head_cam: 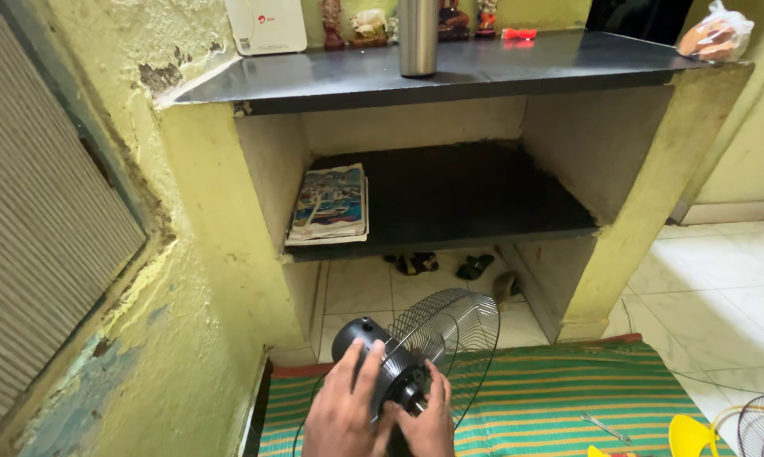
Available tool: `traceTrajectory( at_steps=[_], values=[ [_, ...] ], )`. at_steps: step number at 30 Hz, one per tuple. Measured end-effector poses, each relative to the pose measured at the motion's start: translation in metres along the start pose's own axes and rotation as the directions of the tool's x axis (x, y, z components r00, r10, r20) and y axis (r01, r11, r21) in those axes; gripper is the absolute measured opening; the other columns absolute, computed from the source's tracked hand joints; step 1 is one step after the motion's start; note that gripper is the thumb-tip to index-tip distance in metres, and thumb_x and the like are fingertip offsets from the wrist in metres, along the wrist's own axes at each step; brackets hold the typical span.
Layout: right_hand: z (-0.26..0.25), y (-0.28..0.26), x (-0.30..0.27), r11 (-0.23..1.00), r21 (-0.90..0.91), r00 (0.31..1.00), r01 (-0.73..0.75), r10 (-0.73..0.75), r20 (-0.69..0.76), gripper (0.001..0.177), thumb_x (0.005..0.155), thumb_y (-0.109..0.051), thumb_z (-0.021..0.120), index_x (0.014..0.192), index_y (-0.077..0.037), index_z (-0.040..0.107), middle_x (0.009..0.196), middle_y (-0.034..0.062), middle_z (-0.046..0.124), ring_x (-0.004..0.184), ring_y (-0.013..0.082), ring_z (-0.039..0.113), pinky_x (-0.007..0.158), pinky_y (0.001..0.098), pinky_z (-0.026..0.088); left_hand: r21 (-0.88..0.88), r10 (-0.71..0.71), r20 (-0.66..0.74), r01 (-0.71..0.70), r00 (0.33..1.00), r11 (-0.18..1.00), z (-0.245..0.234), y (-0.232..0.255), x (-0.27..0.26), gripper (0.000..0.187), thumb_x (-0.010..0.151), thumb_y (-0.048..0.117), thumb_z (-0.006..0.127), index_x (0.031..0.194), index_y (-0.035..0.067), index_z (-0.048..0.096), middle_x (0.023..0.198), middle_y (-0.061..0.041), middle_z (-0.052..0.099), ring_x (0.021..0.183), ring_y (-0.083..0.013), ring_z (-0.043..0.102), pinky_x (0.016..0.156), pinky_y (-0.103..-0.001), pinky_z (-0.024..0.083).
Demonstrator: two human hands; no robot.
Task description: The person assembles a table fan by attaching the front wire cage to the motor housing and tightening the central nut. They use an Allen key to secure the cage and then manually tighten the nut to complete the assembly.
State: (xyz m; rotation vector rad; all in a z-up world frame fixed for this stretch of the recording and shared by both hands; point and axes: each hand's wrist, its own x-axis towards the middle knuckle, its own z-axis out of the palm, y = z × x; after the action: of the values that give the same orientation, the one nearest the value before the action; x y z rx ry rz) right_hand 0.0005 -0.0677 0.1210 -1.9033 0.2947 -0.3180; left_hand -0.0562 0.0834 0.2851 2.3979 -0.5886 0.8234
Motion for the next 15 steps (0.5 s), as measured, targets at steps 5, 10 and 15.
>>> traceTrajectory(
  at_steps=[5,10,15],
  values=[
    [-0.007,0.014,-0.002,0.961,0.111,0.967,0.252,-0.246,-0.062,0.088,0.076,-0.027,0.088,0.15,-0.012,0.042,0.145,0.015,0.048,0.11,0.0318,0.068,0.09,0.0407,0.058,0.134,-0.25,0.055,0.24,0.967,0.961,-0.002,0.001,0.0,0.078,0.075,0.006,0.075,0.146,0.023,0.05,0.141,-0.008,0.059,0.11,-0.0305,0.068,0.084,-0.045,0.057],
    [-0.017,0.03,-0.005,0.978,0.204,0.996,0.045,-0.061,0.072,0.076,0.079,-0.017,0.077,0.149,-0.019,0.046,0.151,0.0103,0.045,0.113,0.0279,0.072,0.075,0.0334,0.068,0.163,-0.257,0.051,0.246,0.965,0.955,-0.004,-0.007,-0.006,0.089,0.066,-0.001,0.069,0.149,0.022,0.048,0.142,-0.007,0.058,0.112,-0.0283,0.067,0.09,-0.042,0.055],
    [-0.019,0.027,-0.001,0.994,0.083,0.996,0.075,-0.079,0.045,0.082,0.076,-0.011,0.08,0.151,-0.023,0.049,0.15,0.0103,0.049,0.113,0.0272,0.074,0.073,0.0326,0.067,0.064,-0.076,-0.072,0.081,0.994,0.995,-0.006,-0.001,-0.005,0.071,0.074,0.018,0.079,0.14,0.013,0.054,0.136,-0.015,0.058,0.112,-0.0367,0.063,0.095,-0.048,0.049]
  ],
)
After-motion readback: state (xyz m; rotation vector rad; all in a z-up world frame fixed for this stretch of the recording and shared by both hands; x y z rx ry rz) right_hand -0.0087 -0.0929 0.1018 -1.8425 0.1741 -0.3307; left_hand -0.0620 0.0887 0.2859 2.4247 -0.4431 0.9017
